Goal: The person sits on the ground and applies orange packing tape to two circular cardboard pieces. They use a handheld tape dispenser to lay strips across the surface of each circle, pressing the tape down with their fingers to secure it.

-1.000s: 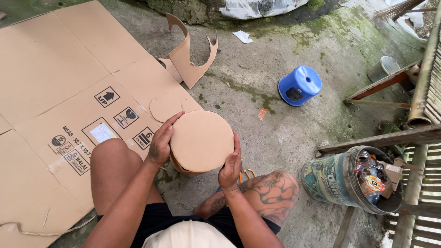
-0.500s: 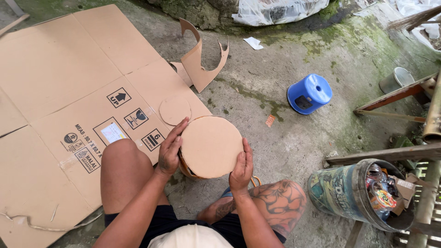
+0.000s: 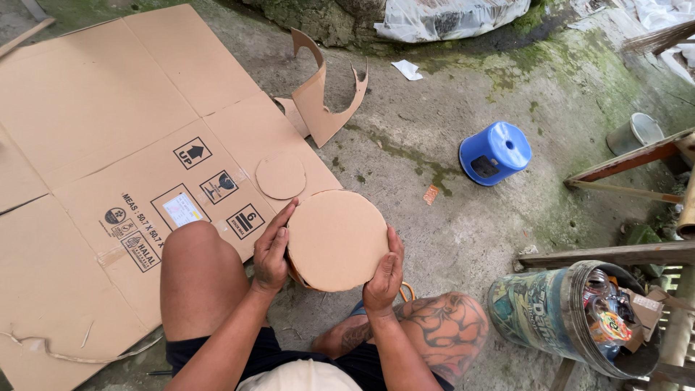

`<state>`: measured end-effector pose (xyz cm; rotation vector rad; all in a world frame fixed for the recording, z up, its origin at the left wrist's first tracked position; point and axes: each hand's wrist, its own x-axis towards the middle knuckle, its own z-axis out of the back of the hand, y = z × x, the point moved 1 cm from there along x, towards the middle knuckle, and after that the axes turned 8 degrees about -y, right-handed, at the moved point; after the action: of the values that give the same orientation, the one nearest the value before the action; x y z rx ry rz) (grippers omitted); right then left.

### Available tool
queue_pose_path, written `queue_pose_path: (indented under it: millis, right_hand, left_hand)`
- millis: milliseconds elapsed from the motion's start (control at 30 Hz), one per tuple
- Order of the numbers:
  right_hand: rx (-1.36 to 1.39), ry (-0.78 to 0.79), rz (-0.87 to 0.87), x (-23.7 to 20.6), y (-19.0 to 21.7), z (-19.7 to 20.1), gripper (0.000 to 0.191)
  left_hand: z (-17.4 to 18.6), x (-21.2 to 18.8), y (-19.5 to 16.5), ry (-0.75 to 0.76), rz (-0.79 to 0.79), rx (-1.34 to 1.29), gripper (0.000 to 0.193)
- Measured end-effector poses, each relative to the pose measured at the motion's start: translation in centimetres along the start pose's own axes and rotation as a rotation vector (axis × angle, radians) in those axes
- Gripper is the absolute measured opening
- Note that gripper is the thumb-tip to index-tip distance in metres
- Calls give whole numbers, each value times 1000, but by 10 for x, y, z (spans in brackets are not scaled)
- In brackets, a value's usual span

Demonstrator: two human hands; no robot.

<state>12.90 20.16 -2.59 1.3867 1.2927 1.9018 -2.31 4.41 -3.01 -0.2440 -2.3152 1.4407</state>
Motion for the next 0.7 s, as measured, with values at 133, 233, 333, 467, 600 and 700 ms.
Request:
queue_pose_path:
  millis: [133,233,333,467,600,700]
  right_hand:
    - [-15,4,-12,4,1,-3,54]
    - [10,13,-26,5,2,-4,55]
    - [14,15,-27,4,3,-4,56]
    - [11,-2,-60,1,3,-5,59]
    - [17,15,-92,-1,3,-6,66]
    - [-11,29,-36,-3,3,-5,76]
  left_hand:
    - [2,1,3,0,-4,20,45]
    - [1,0,2,-12,-2,20,45]
    - [-2,-1,1,-27,-7,47,46]
    - [-4,-1,0,-37,-28,76,47]
    - [-3,0,2,-40,-35,65,45]
    - [-3,-1,3,-58,-31,88,45]
